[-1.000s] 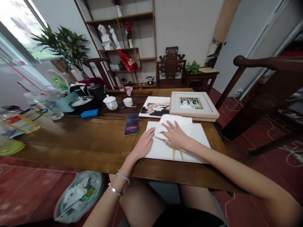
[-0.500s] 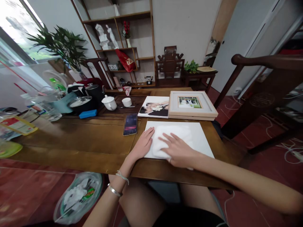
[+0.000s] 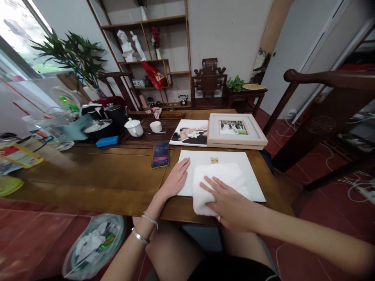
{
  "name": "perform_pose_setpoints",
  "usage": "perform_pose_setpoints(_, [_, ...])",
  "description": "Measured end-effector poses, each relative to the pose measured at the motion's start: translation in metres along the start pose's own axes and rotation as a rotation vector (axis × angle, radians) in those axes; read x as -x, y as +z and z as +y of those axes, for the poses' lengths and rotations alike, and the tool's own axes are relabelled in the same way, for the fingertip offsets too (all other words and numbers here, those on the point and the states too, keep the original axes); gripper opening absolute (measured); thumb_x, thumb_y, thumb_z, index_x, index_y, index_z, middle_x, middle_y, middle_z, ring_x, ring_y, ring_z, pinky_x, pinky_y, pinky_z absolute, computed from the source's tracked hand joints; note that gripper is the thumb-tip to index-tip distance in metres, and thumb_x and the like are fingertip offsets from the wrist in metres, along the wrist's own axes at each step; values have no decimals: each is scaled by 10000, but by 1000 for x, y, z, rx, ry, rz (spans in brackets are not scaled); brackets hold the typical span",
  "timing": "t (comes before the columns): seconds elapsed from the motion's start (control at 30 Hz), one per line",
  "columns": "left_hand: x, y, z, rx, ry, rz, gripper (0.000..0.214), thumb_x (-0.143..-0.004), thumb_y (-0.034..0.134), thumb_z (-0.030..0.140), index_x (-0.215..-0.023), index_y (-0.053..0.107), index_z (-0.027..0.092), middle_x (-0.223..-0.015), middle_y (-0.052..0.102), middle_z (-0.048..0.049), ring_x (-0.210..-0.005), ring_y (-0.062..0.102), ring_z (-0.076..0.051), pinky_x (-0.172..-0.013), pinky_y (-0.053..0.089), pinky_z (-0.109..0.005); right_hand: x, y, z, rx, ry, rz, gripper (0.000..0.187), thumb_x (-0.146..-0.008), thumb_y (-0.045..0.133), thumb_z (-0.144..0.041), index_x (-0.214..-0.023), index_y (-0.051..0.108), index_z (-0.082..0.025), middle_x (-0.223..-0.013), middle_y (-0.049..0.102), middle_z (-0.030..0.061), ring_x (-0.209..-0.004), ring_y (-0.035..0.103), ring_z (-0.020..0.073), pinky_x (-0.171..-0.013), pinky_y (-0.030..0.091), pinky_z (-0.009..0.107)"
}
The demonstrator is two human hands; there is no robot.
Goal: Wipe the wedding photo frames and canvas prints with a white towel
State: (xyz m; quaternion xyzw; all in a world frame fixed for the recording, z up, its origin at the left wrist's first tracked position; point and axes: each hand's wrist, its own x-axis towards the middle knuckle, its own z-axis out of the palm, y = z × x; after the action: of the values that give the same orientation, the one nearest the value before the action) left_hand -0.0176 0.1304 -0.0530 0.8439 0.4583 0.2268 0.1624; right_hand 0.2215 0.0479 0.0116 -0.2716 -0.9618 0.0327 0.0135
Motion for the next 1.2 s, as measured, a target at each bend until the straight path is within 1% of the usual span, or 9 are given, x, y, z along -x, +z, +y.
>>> perform_pose_setpoints(0.2, [0,-1,2,13,-4,5,482,-957,305,254,-1422,388,153,-1511,361,-111,-1426,278,-223,-1185,204,-479,-25,-8,46,5,124,-16,459,-783,557,-184,-1238,597,-129,-1475,373,190,-1411,202,304,-1128,185,499])
perform_pose_setpoints(0.33, [0,-1,3,22,-15,-1,483,-955,311,264,-1415,398,147,-1513,360,-109,-1427,274,-223,-1188,196,-467,-47,-3,72,75,209,15,475,-795,538,-182,-1262,573,-102,-1476,360,212,-1412,182,330,-1112,182,537])
perform_pose_setpoints(0.47, [-1,-1,3,11,-10,1,484,-955,298,255,-1415,395,139,-1513,358,-116,-1428,272,-220,-1189,185,-468,-41,1,50,83,161,5,446,-799,557,-208,-1230,601,-101,-1480,341,231,-1400,193,374,-1103,143,583])
perform_pose_setpoints(0.63, [0,-1,1,11,8,1,484,-945,301,228,-1414,395,149,-1511,361,-116,-1424,281,-217,-1185,201,-468,-10,3,0,-11,-54,9,344,-773,615,-295,-1074,689,-146,-1513,301,188,-1414,141,373,-1128,96,564])
perform_pose_setpoints(0.77, [0,-1,1,20,14,13,477,-949,306,240,-1408,404,160,-1507,369,-114,-1418,295,-217,-1182,211,-468,-11,3,4,-95,-63,35,380,-752,617,-275,-1119,672,-192,-1511,333,131,-1417,182,303,-1148,110,492])
perform_pose_setpoints(0.87, [-1,-1,1,23,-4,13,475,-951,320,261,-1405,410,157,-1501,378,-119,-1414,304,-224,-1180,219,-471,-30,1,34,-137,117,75,436,-789,557,-219,-1220,614,-186,-1459,420,138,-1393,265,269,-1133,163,474])
perform_pose_setpoints(0.97, [-1,0,2,29,9,22,481,-947,317,243,-1415,398,168,-1505,374,-105,-1413,303,-218,-1182,223,-465,-58,-5,67,-154,262,109,422,-883,427,-231,-1274,566,-154,-1384,507,150,-1298,411,278,-1057,309,458])
perform_pose_setpoints(1.07, [-1,0,2,24,-3,26,481,-944,308,232,-1409,409,164,-1503,375,-101,-1407,309,-225,-1181,220,-474,-91,-13,89,-158,282,112,447,-939,314,-249,-1323,515,-143,-1333,555,135,-1207,492,278,-979,385,420])
perform_pose_setpoints(1.2, [-1,-1,2,29,-24,21,485,-940,316,243,-1399,426,131,-1483,398,-126,-1395,326,-243,-1174,233,-473,-133,-20,98,-151,225,91,407,-933,336,-227,-1271,557,-176,-1274,610,76,-1137,534,247,-961,387,353])
